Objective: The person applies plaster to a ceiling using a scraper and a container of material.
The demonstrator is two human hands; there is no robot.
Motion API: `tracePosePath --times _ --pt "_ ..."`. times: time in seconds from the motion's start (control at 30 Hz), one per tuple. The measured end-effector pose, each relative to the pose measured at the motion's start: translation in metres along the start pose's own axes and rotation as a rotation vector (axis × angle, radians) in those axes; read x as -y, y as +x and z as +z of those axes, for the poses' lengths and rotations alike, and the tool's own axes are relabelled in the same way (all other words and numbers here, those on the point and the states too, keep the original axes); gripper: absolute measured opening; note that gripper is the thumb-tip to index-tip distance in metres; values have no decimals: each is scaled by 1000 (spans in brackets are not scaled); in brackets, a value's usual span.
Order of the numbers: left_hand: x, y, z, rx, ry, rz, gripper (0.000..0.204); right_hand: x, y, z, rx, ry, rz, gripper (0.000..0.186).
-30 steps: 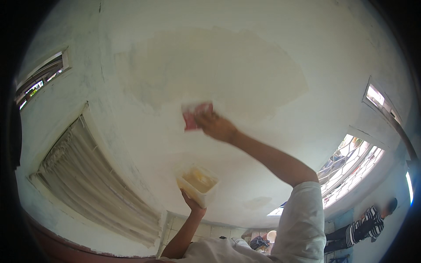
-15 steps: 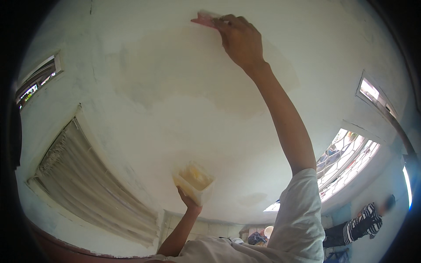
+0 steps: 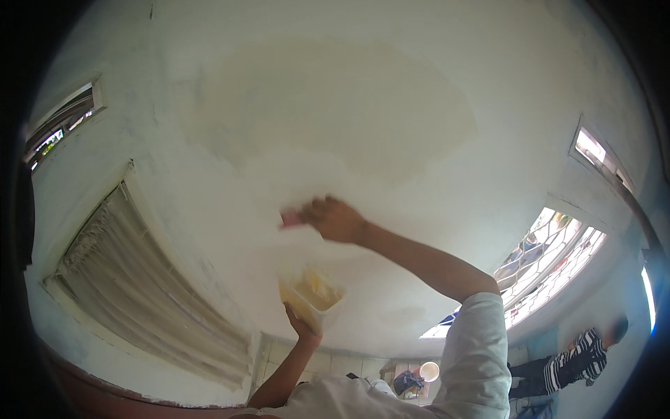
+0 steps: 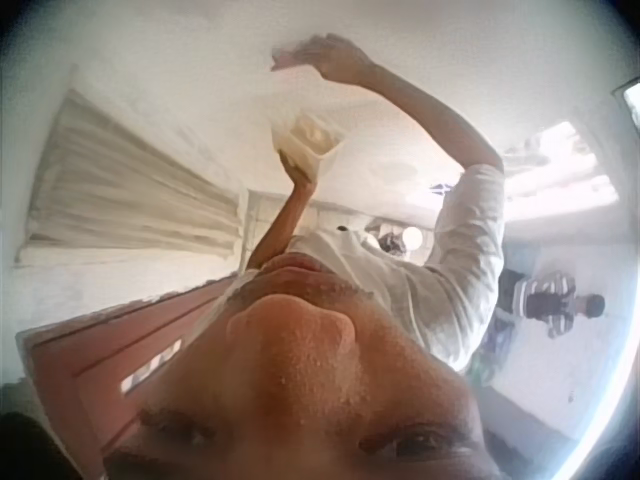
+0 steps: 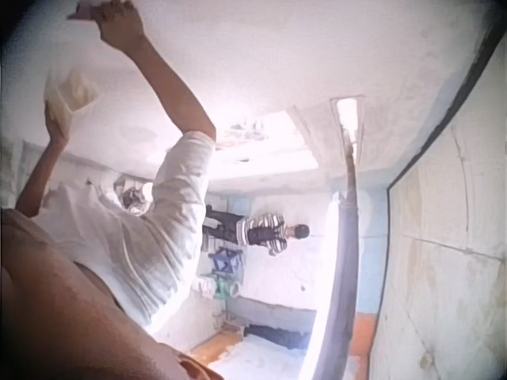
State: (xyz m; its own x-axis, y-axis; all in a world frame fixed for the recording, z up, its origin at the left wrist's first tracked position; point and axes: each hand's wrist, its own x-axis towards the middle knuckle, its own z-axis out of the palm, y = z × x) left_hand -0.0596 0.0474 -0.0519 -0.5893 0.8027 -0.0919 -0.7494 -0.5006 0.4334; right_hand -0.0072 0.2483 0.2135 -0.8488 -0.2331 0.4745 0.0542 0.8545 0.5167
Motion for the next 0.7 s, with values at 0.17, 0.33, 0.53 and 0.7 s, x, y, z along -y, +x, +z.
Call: tracePosePath --times 0.17,0.33,0.53,0.7 --pt "-4 -2 -1 36 -49 -13 71 -116 110 -158 -565 -379 371 35" --pt "8 9 -11 25 -80 -4 71 -141 122 -133 -421 -469 281 32" --pt "1 4 -9 -13 -101 -71 70 -14 19 51 47 -337 -85 50" --pt "-13 2 -22 -1 -67 22 72 16 27 33 207 95 -30 40"
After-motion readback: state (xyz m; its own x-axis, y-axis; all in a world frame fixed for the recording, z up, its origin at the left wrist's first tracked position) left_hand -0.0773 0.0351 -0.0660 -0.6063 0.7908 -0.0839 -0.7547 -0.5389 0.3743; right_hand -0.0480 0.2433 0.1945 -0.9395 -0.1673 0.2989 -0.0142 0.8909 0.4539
